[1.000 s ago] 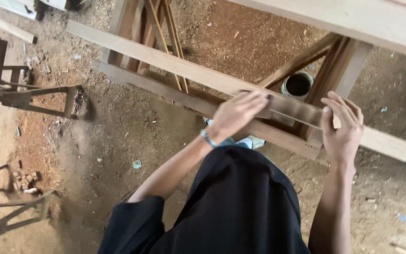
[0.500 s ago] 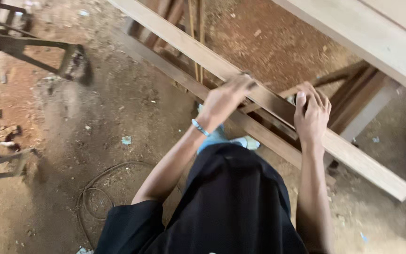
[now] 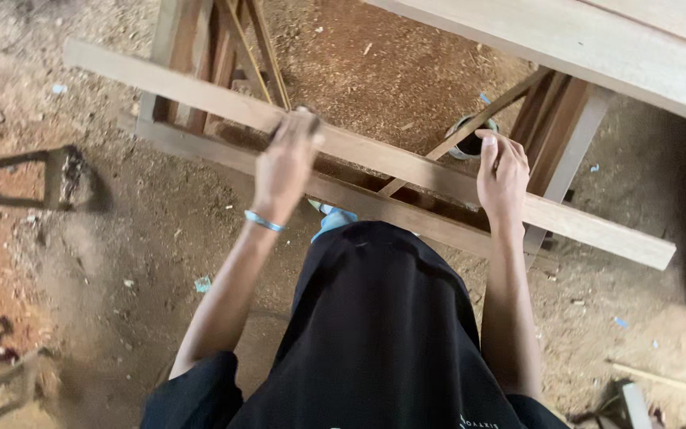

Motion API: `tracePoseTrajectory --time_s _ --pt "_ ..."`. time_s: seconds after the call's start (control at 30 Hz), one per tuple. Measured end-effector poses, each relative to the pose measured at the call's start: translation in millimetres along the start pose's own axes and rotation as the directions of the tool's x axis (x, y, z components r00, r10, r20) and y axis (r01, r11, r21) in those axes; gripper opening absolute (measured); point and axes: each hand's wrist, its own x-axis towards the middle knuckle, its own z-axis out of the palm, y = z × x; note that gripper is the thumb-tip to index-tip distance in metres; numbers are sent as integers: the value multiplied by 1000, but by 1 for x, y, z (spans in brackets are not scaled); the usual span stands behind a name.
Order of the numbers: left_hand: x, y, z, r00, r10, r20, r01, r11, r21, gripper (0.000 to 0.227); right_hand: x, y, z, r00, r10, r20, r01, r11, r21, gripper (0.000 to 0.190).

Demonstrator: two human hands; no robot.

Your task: The person sands several wooden planks by hand using a small piece of sandpaper, rubbing the surface and edges before moving each plank aside.

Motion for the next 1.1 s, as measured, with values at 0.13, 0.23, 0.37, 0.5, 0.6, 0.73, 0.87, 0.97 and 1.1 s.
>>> tracePoseTrajectory --time_s 0.13,0.23,0.37,0.5,0.6,0.73,0.87,0.97,1.1 --pt "-11 44 73 805 594 3 -556 752 355 43 2 -3 6 1000 -1 6 1 999 -54 34" --pt "-37 76 94 751 661 19 -656 748 -103 41 2 3 3 993 96 64 -92 994 -62 37" --pt "-32 36 47 758 651 -43 -652 758 -13 45 2 -3 9 990 113 87 -105 990 -91 45" --pt "3 -34 -16 951 164 263 -177 984 26 24 5 -8 9 975 186 120 -162 968 -189 48" --pt "23 -73 -30 978 206 26 -207 969 134 23 7 -12 10 996 74 54 -65 986 -152 48" --pt "32 -76 -10 927 349 -136 -338 936 102 35 5 -12 10 991 121 55 -111 980 -164 50" --pt "16 -36 4 887 457 -64 -453 889 73 40 -3 -7 10 998 47 -29 -48 998 -48 54" --pt "20 -24 -12 974 100 201 -84 992 -89 49 -6 3 5 984 168 -63 -151 966 209 57" --pt "30 -16 -28 927 372 -49 -374 926 -47 39 -6 32 -20 897 439 55 -432 840 330 57"
